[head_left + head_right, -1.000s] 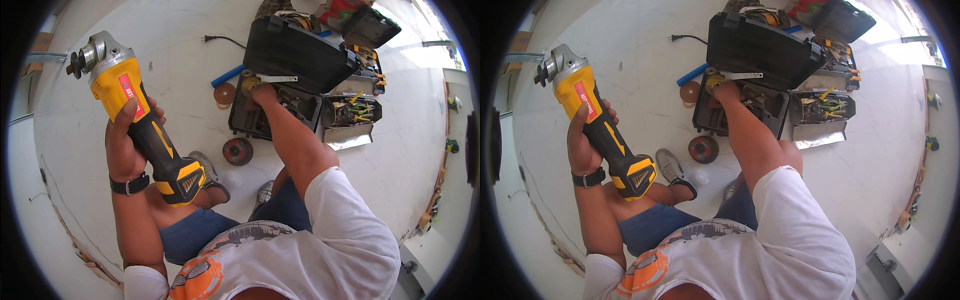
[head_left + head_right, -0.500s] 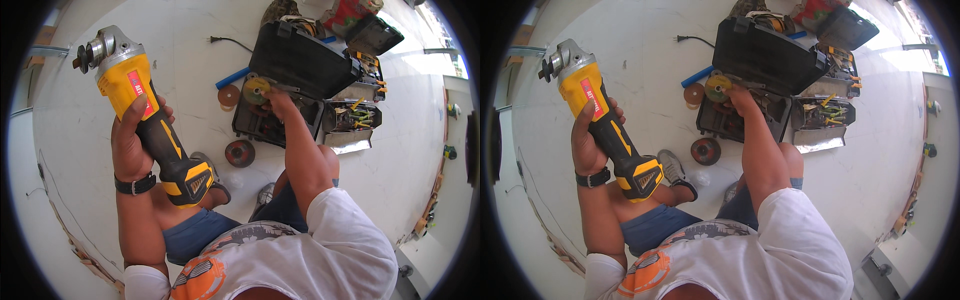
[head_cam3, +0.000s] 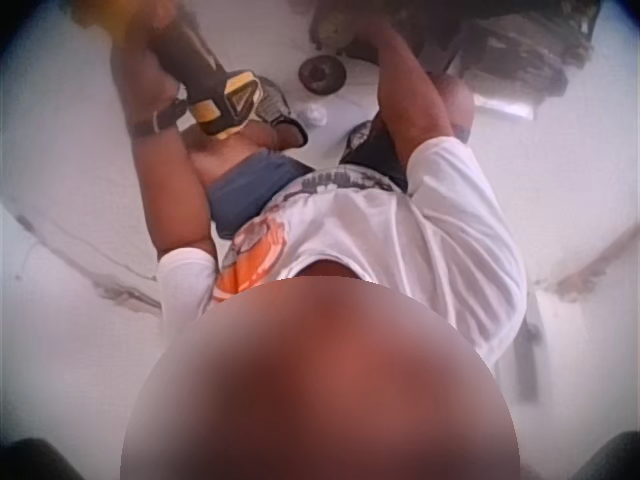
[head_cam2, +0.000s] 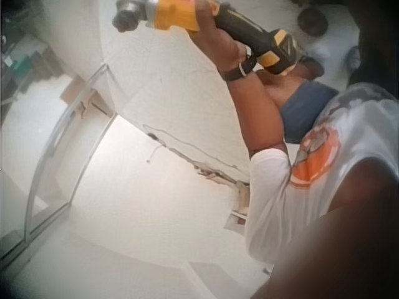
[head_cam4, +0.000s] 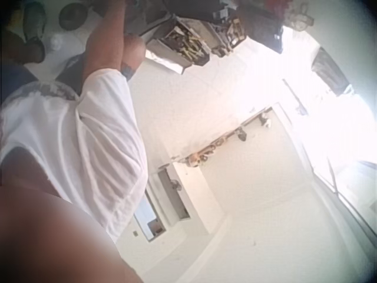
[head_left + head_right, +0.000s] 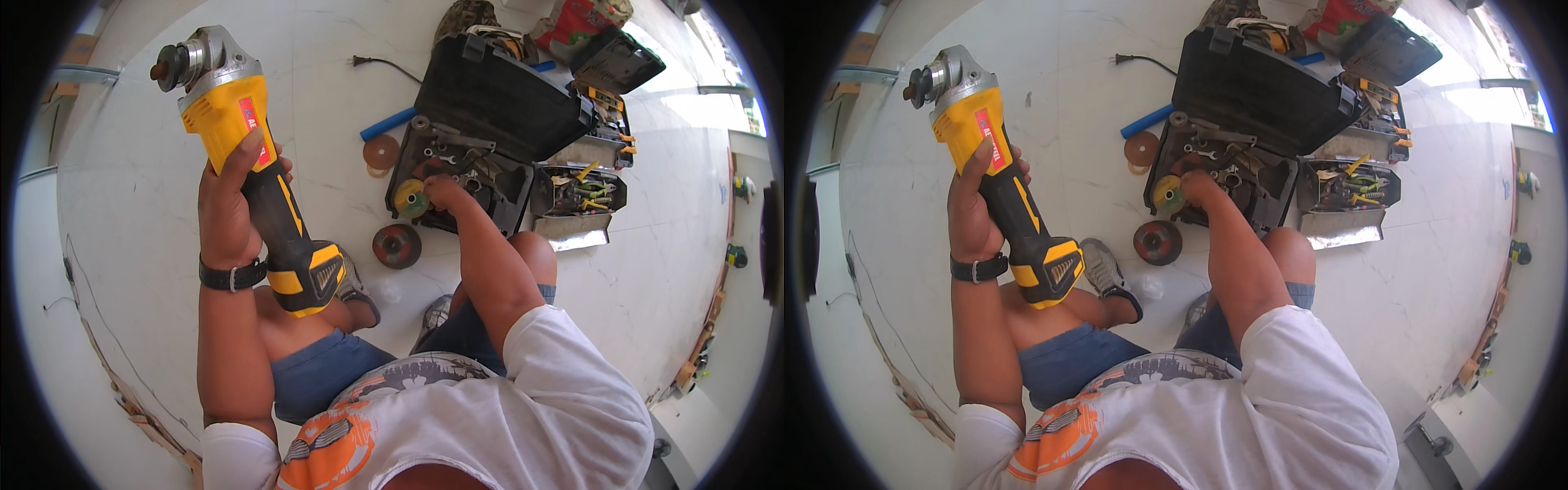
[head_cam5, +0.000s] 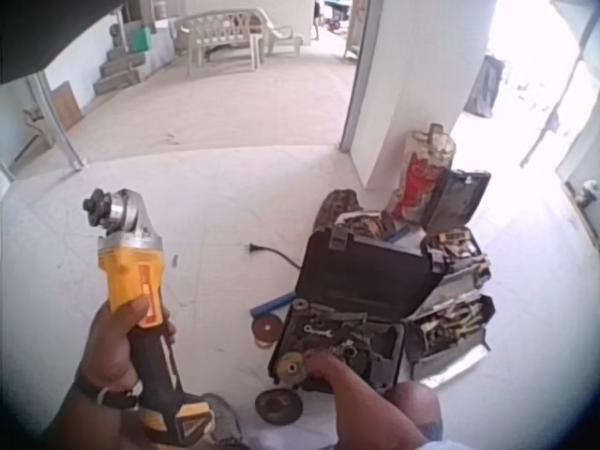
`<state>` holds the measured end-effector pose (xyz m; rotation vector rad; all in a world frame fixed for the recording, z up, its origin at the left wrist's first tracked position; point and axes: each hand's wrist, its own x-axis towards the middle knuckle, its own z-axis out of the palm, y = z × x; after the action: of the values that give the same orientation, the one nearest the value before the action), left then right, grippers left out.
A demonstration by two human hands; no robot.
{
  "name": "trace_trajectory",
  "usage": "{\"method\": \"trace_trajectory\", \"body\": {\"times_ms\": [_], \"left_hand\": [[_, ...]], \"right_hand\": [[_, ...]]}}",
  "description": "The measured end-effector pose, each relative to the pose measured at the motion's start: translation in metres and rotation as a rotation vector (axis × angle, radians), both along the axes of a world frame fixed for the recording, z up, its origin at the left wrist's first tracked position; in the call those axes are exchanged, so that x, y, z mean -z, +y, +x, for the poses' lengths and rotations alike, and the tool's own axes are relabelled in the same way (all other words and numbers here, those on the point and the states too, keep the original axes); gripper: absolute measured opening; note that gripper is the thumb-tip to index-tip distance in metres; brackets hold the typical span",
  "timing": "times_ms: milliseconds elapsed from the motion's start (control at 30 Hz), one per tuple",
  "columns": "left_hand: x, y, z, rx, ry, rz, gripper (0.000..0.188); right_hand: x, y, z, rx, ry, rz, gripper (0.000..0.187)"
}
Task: The person opens a toolbox, retrieves an angle grinder and a grinding disc, and installs the disc onto the grinder. They use a wrench to tighten the nut securing the disc, then walk toward another person while holding the assembled tool.
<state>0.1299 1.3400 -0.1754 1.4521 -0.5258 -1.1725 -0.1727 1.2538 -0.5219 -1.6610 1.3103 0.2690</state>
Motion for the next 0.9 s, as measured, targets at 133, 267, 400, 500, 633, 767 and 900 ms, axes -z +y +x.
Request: {"method": "trace_trajectory", "body": {"times_ms": [133,267,400,500,633,767,900], "left_hand": [[0.007,-0.004,0.001,-0.049,-0.053,-0.026,0.051],[0.010,-0.008,0.009,-0.055,0.042,-0.028,0.055],[0.013,-0.006,0.010,-0.098,0.049,-0.030,0.055],[0.015,-0.004,0.012,-0.110,0.015,-0.021,0.055],[0.013,0.010,0.017,-0.116,-0.028,0.003,0.052],[0.009,0.027,0.021,-0.105,-0.083,0.031,0.048],[0.007,0.043,0.027,-0.097,-0.167,0.060,0.048]], "right_hand": [[0.009,0.011,-0.003,0.200,0.082,-0.137,0.026],[-0.012,0.013,-0.007,0.253,0.108,-0.328,0.020],[-0.047,0.022,0.003,0.379,0.074,-0.453,0.019],[-0.058,0.027,0.037,0.312,-0.031,-0.423,0.017],[-0.050,0.037,0.085,-0.116,-0.098,-0.680,0.014],[-0.026,0.042,0.120,-0.490,0.043,-0.674,0.022],[0.002,0.032,0.140,-0.581,0.329,-0.741,0.040]]}}
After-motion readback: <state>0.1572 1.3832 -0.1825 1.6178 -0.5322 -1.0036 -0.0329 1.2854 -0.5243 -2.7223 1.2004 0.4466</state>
